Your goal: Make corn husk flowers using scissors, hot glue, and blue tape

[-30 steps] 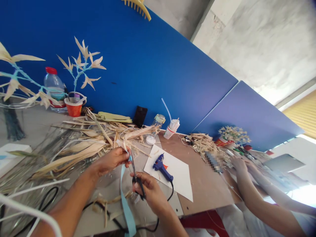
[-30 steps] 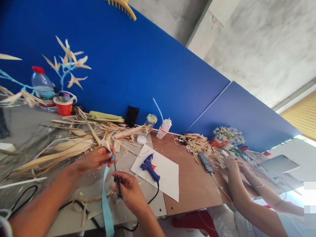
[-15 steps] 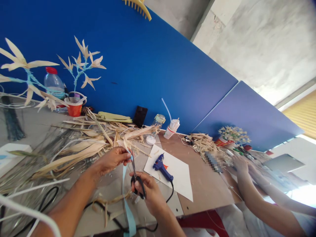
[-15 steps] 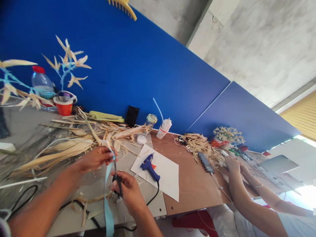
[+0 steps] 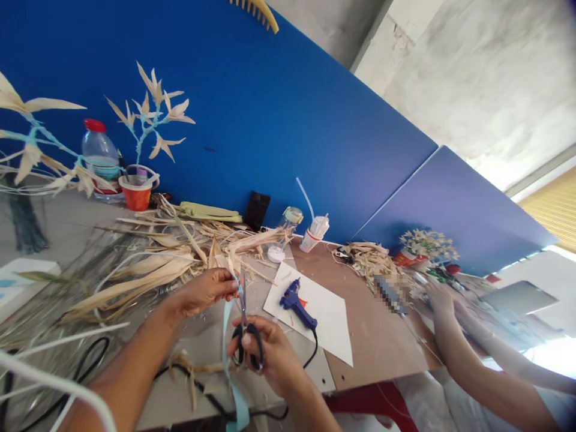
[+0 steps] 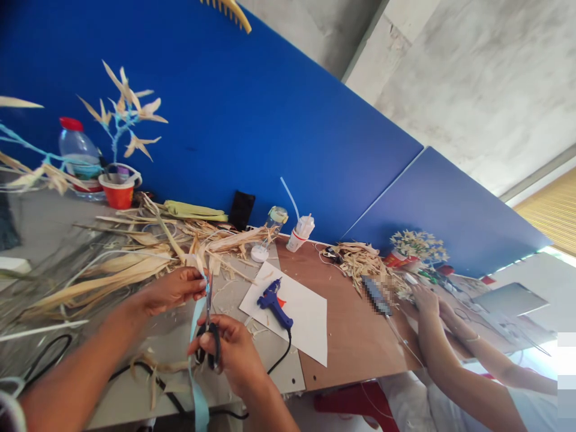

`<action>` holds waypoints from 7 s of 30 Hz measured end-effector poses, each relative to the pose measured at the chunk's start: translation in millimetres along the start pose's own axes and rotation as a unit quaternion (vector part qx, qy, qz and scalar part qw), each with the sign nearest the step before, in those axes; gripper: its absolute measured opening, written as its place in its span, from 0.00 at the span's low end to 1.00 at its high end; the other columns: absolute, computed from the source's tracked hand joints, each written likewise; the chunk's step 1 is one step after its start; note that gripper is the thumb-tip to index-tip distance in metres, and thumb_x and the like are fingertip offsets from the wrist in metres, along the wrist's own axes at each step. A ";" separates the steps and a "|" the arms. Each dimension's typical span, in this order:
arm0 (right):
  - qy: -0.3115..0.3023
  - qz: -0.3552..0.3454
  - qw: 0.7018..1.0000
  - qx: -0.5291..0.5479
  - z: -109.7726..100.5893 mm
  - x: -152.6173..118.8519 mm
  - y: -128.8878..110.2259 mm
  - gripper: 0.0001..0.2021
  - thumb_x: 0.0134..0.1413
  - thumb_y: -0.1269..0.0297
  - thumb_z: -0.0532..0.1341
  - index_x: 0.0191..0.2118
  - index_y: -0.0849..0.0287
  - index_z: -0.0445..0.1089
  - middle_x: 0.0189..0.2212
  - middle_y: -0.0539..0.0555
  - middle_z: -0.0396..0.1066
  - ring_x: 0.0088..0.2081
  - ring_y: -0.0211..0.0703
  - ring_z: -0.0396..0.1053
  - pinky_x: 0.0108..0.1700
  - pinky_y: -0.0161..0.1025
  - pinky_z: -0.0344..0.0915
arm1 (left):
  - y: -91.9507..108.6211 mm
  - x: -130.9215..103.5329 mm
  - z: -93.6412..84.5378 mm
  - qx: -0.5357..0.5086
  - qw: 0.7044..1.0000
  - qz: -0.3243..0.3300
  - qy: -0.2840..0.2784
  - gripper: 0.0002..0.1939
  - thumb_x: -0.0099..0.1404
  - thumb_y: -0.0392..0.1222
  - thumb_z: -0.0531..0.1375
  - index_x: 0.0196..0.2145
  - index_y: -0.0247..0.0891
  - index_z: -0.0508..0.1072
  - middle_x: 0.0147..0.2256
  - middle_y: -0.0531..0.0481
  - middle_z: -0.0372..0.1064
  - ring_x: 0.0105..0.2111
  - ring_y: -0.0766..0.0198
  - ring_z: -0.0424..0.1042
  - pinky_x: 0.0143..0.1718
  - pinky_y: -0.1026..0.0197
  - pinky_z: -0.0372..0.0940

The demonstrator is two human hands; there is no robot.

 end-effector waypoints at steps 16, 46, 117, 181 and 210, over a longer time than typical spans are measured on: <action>0.026 -0.018 0.999 -0.034 2.4 -1.9 -8.8 0.26 0.38 0.46 0.69 0.38 0.63 0.73 0.18 0.47 0.65 0.21 0.33 0.56 0.25 0.32 0.49 | -1.9 -0.6 4.5 0.076 0.996 -0.021 -0.051 0.15 0.49 0.50 0.69 0.22 0.34 0.75 0.19 0.50 0.69 0.20 0.69 0.59 0.23 0.64 0.53; 0.067 -0.081 0.991 -0.077 10.1 4.2 -5.1 0.21 0.44 0.43 0.64 0.28 0.60 0.68 0.13 0.44 0.58 0.17 0.31 0.50 0.22 0.33 0.47 | -15.4 0.6 7.0 0.090 0.992 -0.045 -0.073 0.17 0.48 0.51 0.68 0.18 0.33 0.73 0.17 0.50 0.65 0.19 0.69 0.57 0.21 0.65 0.50; 0.077 -0.113 0.937 -0.323 -14.3 109.5 -39.3 0.11 0.57 0.66 0.53 0.38 0.61 0.72 0.25 0.49 0.70 0.22 0.35 0.64 0.27 0.33 0.60 | -0.8 3.3 -41.0 -0.138 0.956 0.071 0.250 0.14 0.47 0.36 0.69 0.33 0.32 0.73 0.25 0.52 0.71 0.17 0.76 0.59 0.23 0.68 0.60; 0.384 -0.181 0.741 -0.520 -167.2 114.8 -152.7 0.09 0.50 0.73 0.52 0.30 0.60 0.70 0.24 0.52 0.72 0.30 0.41 0.68 0.33 0.33 0.60 | -18.9 21.7 -27.9 0.167 0.971 0.015 0.172 0.27 0.47 0.63 0.61 0.31 0.33 0.72 0.26 0.46 0.73 0.16 0.69 0.56 0.21 0.63 0.50; 0.242 -0.201 0.724 -0.614 -186.4 155.5 -112.1 0.09 0.48 0.76 0.56 0.35 0.63 0.71 0.29 0.57 0.75 0.30 0.42 0.71 0.32 0.34 0.62 | -27.6 24.8 -29.5 0.180 0.971 0.006 0.160 0.29 0.48 0.66 0.58 0.32 0.34 0.70 0.25 0.49 0.71 0.17 0.69 0.55 0.21 0.62 0.49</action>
Point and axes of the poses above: each hand's wrist, its own x-axis towards the middle knuckle, its own z-axis out of the palm, y = z × x, the point moved 7 cm from there along x, towards the middle knuckle
